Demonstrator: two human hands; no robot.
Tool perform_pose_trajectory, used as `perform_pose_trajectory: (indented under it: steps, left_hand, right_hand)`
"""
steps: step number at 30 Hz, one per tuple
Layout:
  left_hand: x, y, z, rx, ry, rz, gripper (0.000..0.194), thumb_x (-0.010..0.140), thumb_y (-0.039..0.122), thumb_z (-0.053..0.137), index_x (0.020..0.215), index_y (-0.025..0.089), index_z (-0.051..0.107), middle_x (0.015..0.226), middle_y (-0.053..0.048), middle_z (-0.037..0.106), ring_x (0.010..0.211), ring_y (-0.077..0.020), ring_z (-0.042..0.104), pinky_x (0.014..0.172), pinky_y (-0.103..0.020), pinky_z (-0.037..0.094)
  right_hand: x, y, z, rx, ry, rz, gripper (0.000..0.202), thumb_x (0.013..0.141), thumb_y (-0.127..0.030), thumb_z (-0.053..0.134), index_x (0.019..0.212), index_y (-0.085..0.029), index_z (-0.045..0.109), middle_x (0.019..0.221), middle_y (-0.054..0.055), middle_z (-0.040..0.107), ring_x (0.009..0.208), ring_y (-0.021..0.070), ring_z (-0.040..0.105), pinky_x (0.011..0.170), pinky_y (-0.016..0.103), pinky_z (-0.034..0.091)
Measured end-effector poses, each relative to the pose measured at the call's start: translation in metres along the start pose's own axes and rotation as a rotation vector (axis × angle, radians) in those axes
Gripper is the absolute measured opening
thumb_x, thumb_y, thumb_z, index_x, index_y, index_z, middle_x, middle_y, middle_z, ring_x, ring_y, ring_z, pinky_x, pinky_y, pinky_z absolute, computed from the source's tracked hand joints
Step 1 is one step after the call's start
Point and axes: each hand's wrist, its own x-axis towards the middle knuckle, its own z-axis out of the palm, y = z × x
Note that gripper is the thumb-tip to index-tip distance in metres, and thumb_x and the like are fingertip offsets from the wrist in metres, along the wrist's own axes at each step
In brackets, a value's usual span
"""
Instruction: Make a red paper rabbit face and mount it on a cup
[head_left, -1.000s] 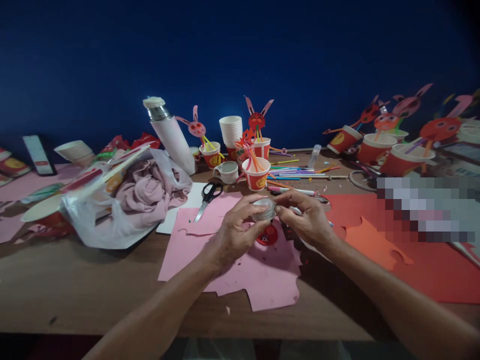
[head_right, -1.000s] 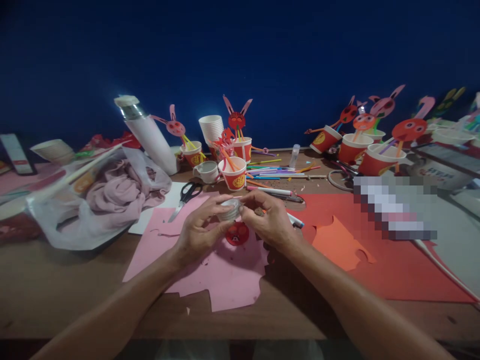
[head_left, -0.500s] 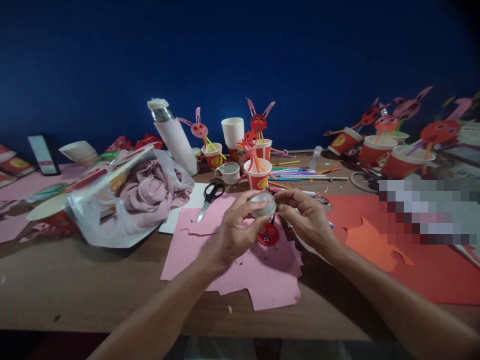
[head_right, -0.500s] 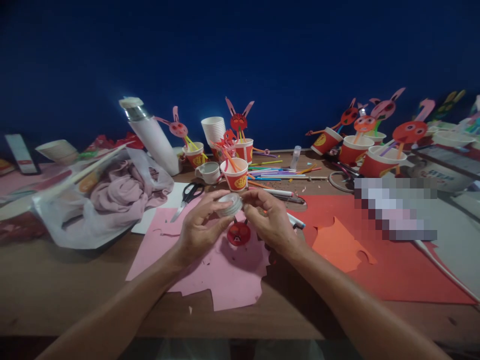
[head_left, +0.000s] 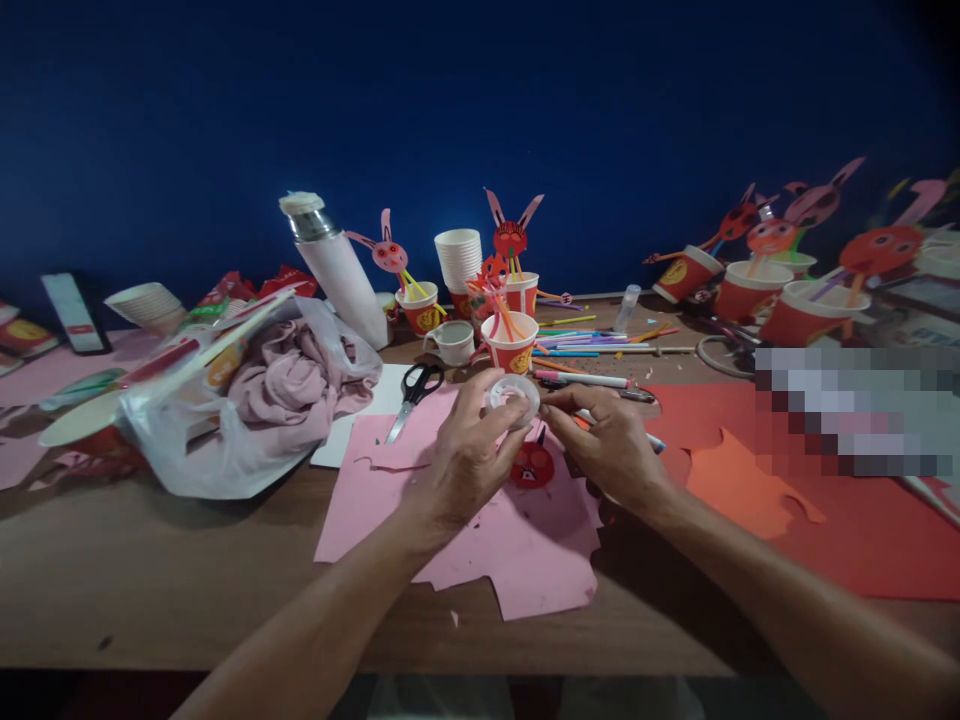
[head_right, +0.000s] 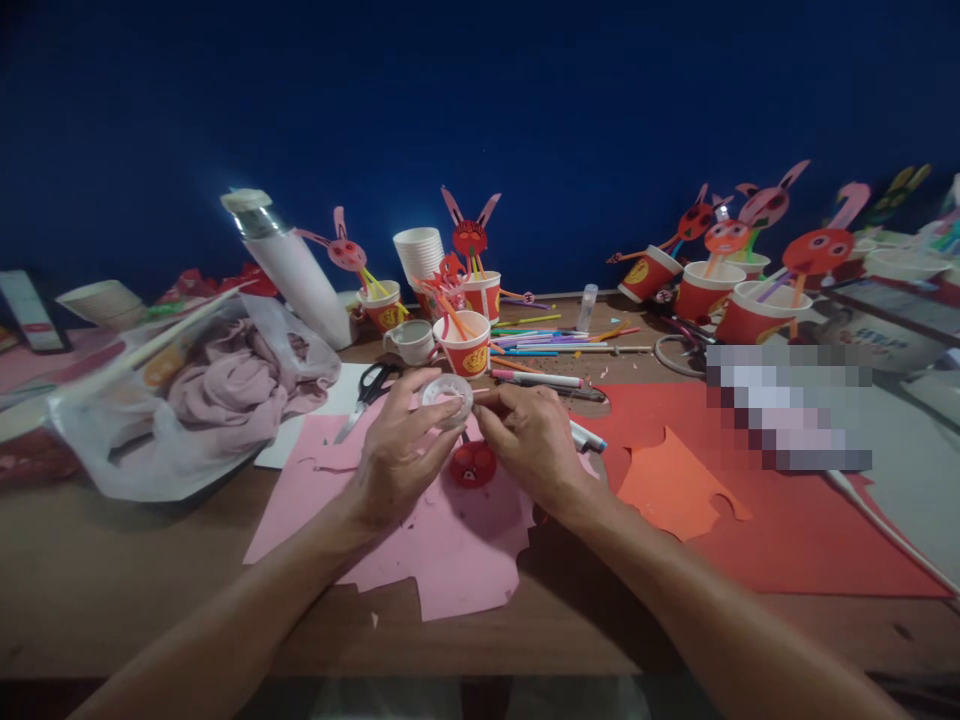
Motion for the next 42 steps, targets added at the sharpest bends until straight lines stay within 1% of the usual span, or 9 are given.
perform_pose_trajectory:
  steps: [10,13,15,18,20,23,29,36,42]
  left_hand:
    - [-0.001,0.0,0.002,-0.12,-0.019,-0.029,0.019,0.084,0.019,0.057,0.101,0.02,0.063,0.122,-0.011,0.049,0.112,-0.0231,0.051,0.091,-0.038,0.047]
    - [-0.002,0.002,0.005,-0.239,-0.01,-0.126,0.017,0.082,0.02,0.06,0.099,0.019,0.064,0.118,-0.01,0.052,0.108,-0.0218,0.054,0.089,-0.035,0.048]
    - [-0.002,0.004,0.008,-0.354,-0.009,-0.223,0.017,0.08,0.022,0.063,0.097,0.019,0.065,0.117,-0.009,0.054,0.106,-0.021,0.055,0.082,-0.032,0.052]
    - [-0.002,0.005,0.01,-0.511,-0.007,-0.353,0.016,0.078,0.022,0.065,0.094,0.019,0.066,0.116,-0.009,0.055,0.106,-0.0211,0.056,0.07,-0.026,0.054]
    - [-0.001,0.005,0.01,-0.579,-0.006,-0.393,0.016,0.076,0.021,0.066,0.092,0.018,0.066,0.115,-0.009,0.057,0.105,-0.0212,0.056,0.069,-0.025,0.054]
    - [0.0,0.002,0.009,-0.652,-0.017,-0.415,0.016,0.074,0.018,0.068,0.09,0.018,0.066,0.113,-0.009,0.058,0.106,-0.0217,0.056,0.074,-0.028,0.053]
    - [0.0,-0.001,0.007,-0.759,-0.041,-0.434,0.017,0.074,0.015,0.069,0.089,0.019,0.066,0.112,-0.007,0.06,0.107,-0.0197,0.056,0.086,-0.032,0.049]
    - [0.0,0.0,0.006,-0.751,-0.032,-0.43,0.016,0.075,0.017,0.068,0.091,0.02,0.065,0.117,-0.007,0.056,0.109,-0.0209,0.055,0.078,-0.03,0.051]
    - [-0.002,0.001,0.004,-0.67,-0.031,-0.405,0.018,0.076,0.021,0.067,0.094,0.02,0.065,0.119,-0.008,0.055,0.109,-0.0218,0.054,0.076,-0.03,0.052]
  right_hand:
    - [-0.002,0.001,0.001,-0.065,-0.003,0.088,0.012,0.072,-0.017,0.05,0.063,-0.02,0.058,0.061,0.001,0.062,0.06,0.0164,0.054,0.06,0.028,0.039]
    - [-0.002,0.002,0.001,-0.035,-0.008,0.109,0.012,0.072,-0.018,0.049,0.063,-0.02,0.056,0.059,0.0,0.059,0.057,0.0149,0.051,0.056,0.027,0.038]
    - [-0.001,0.001,0.001,0.018,-0.013,0.138,0.011,0.071,-0.019,0.049,0.063,-0.019,0.055,0.058,-0.001,0.057,0.056,0.0136,0.05,0.054,0.026,0.037]
    - [0.0,0.001,0.001,0.184,-0.029,0.252,0.008,0.068,-0.021,0.051,0.061,-0.019,0.055,0.056,-0.003,0.053,0.052,0.0112,0.044,0.051,0.024,0.033]
    - [0.002,0.002,0.001,0.334,-0.057,0.344,0.006,0.065,-0.021,0.051,0.06,-0.019,0.054,0.054,-0.004,0.049,0.05,0.0096,0.04,0.049,0.023,0.03]
    - [0.004,0.006,0.001,0.493,-0.13,0.414,0.004,0.062,-0.021,0.05,0.059,-0.018,0.052,0.053,-0.006,0.047,0.048,0.0082,0.037,0.047,0.022,0.029]
    - [0.008,0.009,-0.003,0.645,-0.238,0.497,0.008,0.06,-0.025,0.054,0.057,-0.018,0.053,0.05,-0.005,0.048,0.045,0.0082,0.037,0.044,0.023,0.028]
    - [0.011,0.009,-0.004,0.725,-0.207,0.476,0.018,0.065,-0.032,0.056,0.054,-0.018,0.055,0.051,-0.002,0.054,0.05,0.0103,0.043,0.05,0.025,0.03]
    - [0.009,0.007,0.0,0.758,-0.183,0.463,0.019,0.067,-0.036,0.063,0.064,-0.018,0.056,0.057,-0.005,0.052,0.051,0.0083,0.042,0.05,0.023,0.031]
